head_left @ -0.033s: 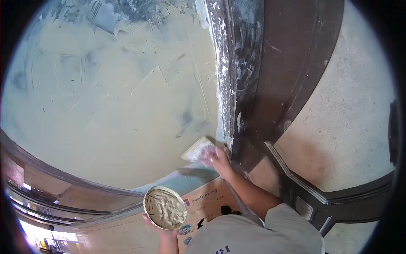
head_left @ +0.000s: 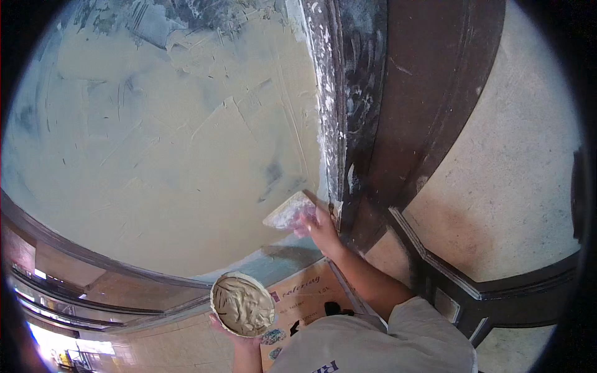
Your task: The person applies wall filler to a door frame using a putty knife, taking the filler from a putty container.
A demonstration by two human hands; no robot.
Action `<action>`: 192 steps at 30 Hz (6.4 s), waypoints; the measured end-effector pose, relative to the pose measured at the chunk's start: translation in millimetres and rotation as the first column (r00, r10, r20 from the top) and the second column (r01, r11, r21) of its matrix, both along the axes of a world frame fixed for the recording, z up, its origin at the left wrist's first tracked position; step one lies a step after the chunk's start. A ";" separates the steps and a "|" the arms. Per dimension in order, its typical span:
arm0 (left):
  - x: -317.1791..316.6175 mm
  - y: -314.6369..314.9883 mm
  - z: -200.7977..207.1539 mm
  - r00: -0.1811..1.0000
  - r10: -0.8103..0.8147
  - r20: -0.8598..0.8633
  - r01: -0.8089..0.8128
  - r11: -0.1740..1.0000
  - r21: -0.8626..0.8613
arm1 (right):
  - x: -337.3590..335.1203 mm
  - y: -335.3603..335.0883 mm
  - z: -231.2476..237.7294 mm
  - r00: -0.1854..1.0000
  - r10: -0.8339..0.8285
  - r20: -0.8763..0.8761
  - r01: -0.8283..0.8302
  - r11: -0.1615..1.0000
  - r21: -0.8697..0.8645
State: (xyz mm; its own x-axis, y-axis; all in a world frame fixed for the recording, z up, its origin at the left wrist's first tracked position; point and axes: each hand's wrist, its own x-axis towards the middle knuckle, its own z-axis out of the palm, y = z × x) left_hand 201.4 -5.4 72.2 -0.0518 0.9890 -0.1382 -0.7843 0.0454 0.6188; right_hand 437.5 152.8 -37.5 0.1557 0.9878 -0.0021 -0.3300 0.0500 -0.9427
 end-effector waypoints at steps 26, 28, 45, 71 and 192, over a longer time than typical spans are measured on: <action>-53.0 -22.6 9.5 0.999 -0.047 -0.018 0.048 0.993 0.111 | -14.5 23.6 67.7 0.965 -0.219 0.148 0.202 0.972 0.119; -63.4 -25.9 3.3 1.000 0.007 0.009 -0.007 0.996 0.085 | -29.8 -4.3 -6.3 0.979 -0.196 0.063 0.202 0.974 -0.103; -125.6 -30.9 -17.2 0.988 -0.136 0.078 0.126 0.985 0.119 | -91.7 16.4 103.6 0.997 0.080 0.018 -0.081 0.993 0.091; -207.9 -21.8 -64.4 0.984 -0.120 0.128 0.108 0.989 0.100 | -196.3 -41.9 -159.4 0.884 0.000 0.468 0.174 0.928 -0.330; -117.4 -9.7 -12.8 0.979 0.172 0.111 -0.176 0.984 0.028 | -79.9 -23.2 15.9 0.952 -0.247 0.178 0.214 0.959 0.184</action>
